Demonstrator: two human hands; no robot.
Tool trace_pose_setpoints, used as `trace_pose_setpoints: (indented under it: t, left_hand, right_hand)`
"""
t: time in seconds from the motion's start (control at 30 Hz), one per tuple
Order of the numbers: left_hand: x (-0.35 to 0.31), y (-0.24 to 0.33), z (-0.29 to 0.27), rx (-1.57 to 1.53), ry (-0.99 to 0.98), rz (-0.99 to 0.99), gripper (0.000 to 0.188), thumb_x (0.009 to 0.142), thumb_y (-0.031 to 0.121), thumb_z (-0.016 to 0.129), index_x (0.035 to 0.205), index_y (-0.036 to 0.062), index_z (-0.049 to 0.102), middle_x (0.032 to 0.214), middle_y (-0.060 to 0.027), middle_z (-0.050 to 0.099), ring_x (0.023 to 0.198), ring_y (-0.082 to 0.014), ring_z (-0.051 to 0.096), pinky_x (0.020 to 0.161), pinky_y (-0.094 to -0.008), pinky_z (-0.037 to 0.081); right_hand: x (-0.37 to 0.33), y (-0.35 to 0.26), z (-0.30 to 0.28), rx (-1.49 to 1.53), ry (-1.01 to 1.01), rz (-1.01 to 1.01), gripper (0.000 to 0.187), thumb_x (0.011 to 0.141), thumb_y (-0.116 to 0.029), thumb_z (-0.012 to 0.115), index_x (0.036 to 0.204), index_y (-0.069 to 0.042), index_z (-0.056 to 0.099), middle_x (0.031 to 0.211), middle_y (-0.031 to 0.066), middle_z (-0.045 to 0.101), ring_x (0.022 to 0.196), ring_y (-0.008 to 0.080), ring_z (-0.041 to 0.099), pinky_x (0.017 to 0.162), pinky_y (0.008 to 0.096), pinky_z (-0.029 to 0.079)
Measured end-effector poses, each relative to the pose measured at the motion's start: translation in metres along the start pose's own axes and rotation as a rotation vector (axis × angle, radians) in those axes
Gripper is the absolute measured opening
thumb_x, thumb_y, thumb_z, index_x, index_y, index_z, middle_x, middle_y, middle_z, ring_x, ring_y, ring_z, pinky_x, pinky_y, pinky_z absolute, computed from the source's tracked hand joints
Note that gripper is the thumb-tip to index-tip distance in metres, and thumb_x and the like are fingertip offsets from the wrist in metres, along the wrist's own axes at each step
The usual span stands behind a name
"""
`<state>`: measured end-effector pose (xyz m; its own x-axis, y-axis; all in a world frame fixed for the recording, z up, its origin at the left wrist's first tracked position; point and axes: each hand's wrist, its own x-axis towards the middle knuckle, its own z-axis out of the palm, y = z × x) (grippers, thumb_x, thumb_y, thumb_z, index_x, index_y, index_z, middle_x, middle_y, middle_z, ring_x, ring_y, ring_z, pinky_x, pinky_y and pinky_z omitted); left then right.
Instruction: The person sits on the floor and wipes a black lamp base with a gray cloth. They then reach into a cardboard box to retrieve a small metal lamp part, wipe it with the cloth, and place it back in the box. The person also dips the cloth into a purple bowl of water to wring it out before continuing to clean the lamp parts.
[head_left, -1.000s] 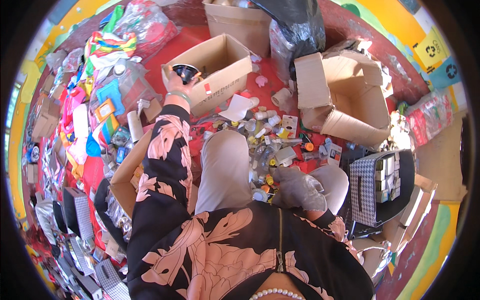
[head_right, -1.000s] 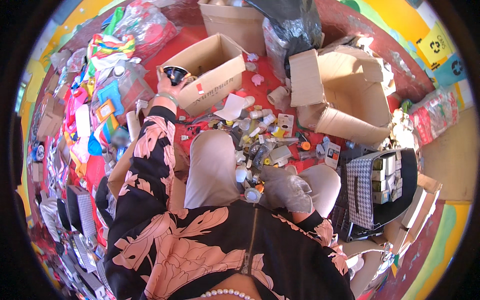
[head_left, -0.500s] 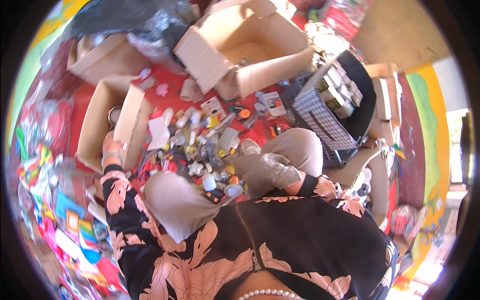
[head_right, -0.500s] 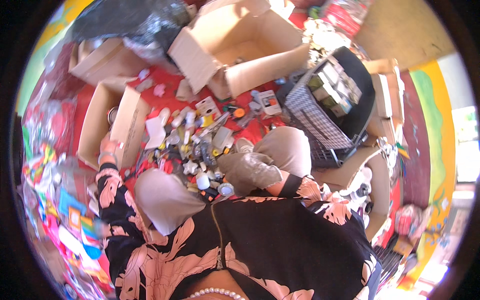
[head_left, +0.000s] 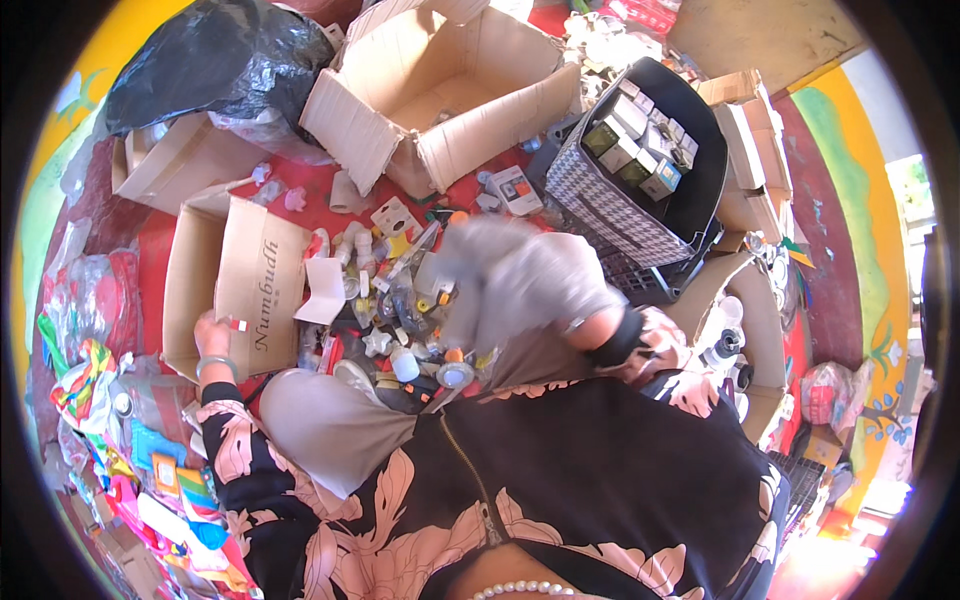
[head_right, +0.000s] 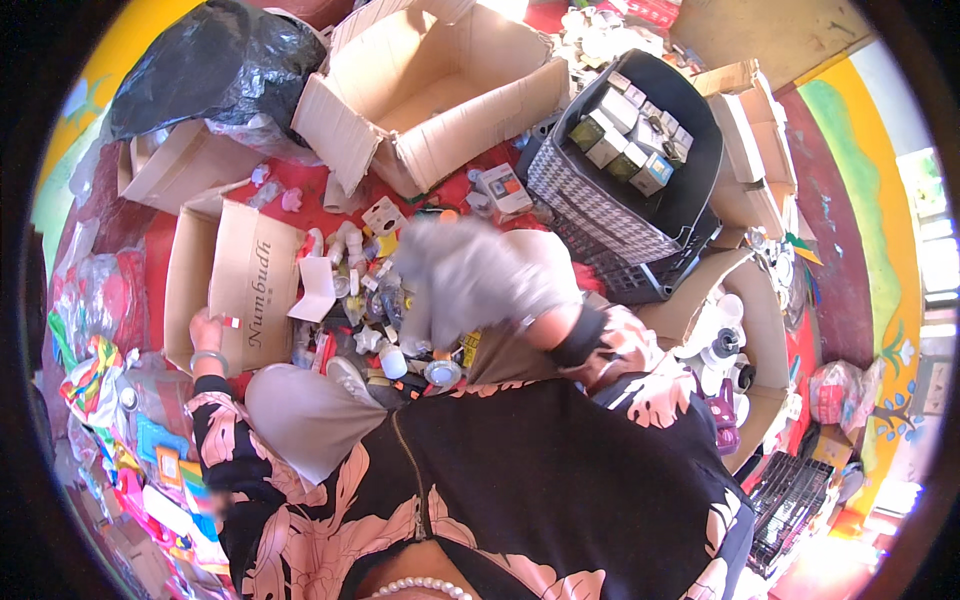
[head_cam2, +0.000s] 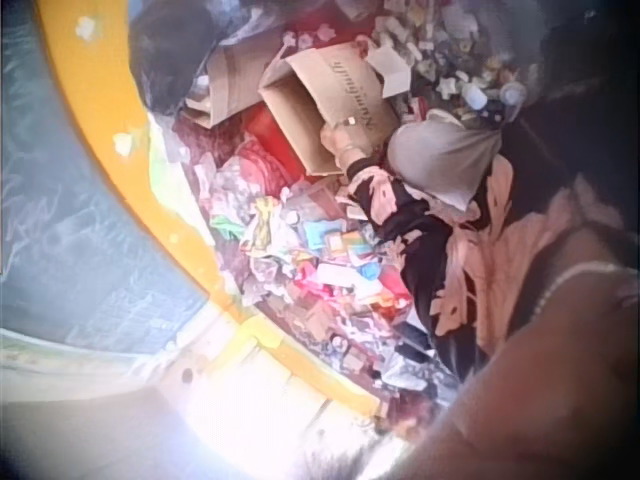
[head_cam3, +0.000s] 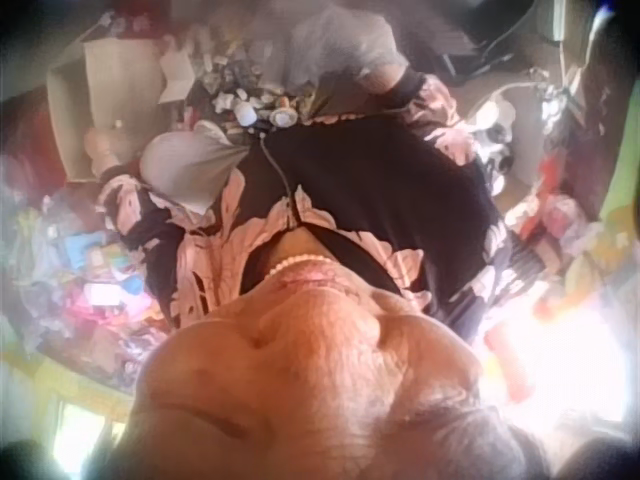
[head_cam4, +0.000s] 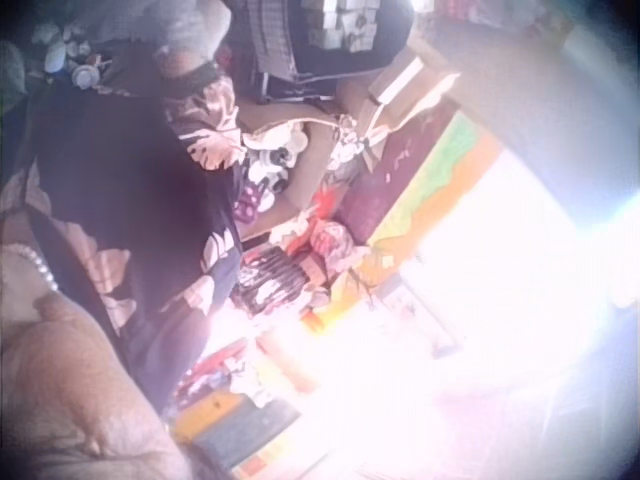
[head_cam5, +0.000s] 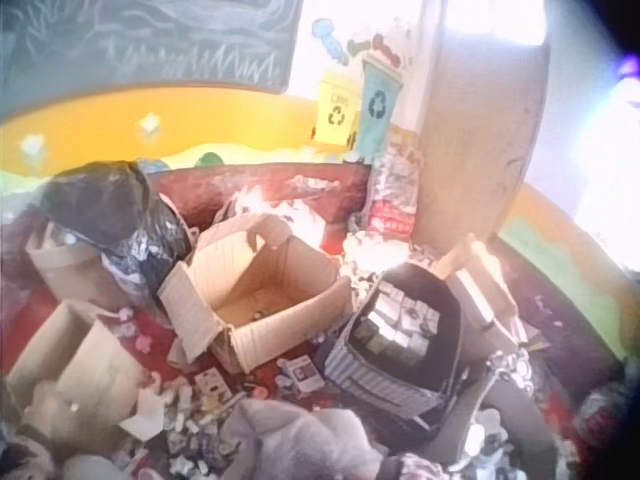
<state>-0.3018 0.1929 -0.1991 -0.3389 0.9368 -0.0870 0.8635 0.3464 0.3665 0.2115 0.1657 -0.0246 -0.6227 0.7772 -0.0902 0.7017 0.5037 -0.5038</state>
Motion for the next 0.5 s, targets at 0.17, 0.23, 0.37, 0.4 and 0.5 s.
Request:
trace_pose_setpoints:
  t: [0.17, 0.23, 0.37, 0.4, 0.5]
  left_hand:
    - [-0.007, 0.021, -0.053, -0.112, -0.044, 0.099, 0.027, 0.071, 0.01, 0.065, 0.093, -0.0055, 0.061, 0.088, -0.0191, 0.062, 0.083, -0.0294, 0.06, 0.077, -0.0338, 0.043]
    - [-0.028, 0.058, -0.079, -0.054, -0.09, 0.107, 0.026, 0.071, 0.01, 0.065, 0.092, -0.0055, 0.061, 0.088, -0.0189, 0.062, 0.081, -0.0295, 0.059, 0.076, -0.0338, 0.043]
    - [-0.048, 0.11, -0.078, -0.164, -0.137, 0.318, 0.023, 0.071, 0.009, 0.065, 0.087, -0.0065, 0.059, 0.081, -0.019, 0.059, 0.076, -0.0307, 0.056, 0.073, -0.0354, 0.043]
    - [-0.059, 0.125, -0.079, -0.055, -0.132, 0.388, 0.022, 0.071, 0.008, 0.064, 0.087, -0.0063, 0.059, 0.08, -0.019, 0.058, 0.075, -0.0312, 0.055, 0.073, -0.0354, 0.043]
    - [-0.087, 0.159, -0.077, 0.052, -0.194, 0.411, 0.02, 0.07, 0.006, 0.064, 0.086, -0.0055, 0.059, 0.081, -0.0187, 0.057, 0.077, -0.0315, 0.055, 0.074, -0.0358, 0.043]
  right_hand:
    - [-0.043, 0.014, -0.111, 0.242, 0.597, 0.308, 0.053, 0.044, -0.005, 0.082, 0.091, -0.004, 0.057, 0.079, 0.0022, 0.062, 0.07, 0.0098, 0.058, 0.064, 0.0238, 0.048]
    - [-0.07, 0.043, -0.137, 0.156, 0.691, 0.198, 0.051, 0.046, -0.001, 0.079, 0.092, -0.005, 0.057, 0.081, 0.0024, 0.063, 0.069, 0.0087, 0.058, 0.062, 0.0228, 0.048]
    - [-0.18, 0.084, -0.158, 0.053, 0.85, 0.471, 0.044, 0.053, -0.007, 0.072, 0.095, -0.006, 0.057, 0.087, 0.0033, 0.062, 0.075, 0.0113, 0.057, 0.067, 0.0251, 0.046]
    - [-0.209, 0.095, -0.157, 0.015, 0.868, 0.562, 0.042, 0.055, -0.008, 0.07, 0.095, -0.007, 0.057, 0.089, 0.0035, 0.062, 0.077, 0.012, 0.057, 0.069, 0.0257, 0.046]
    - [-0.295, 0.137, -0.146, -0.09, 0.896, 0.849, 0.038, 0.061, -0.012, 0.064, 0.098, -0.008, 0.058, 0.093, 0.0042, 0.061, 0.081, 0.0139, 0.056, 0.072, 0.0274, 0.045]
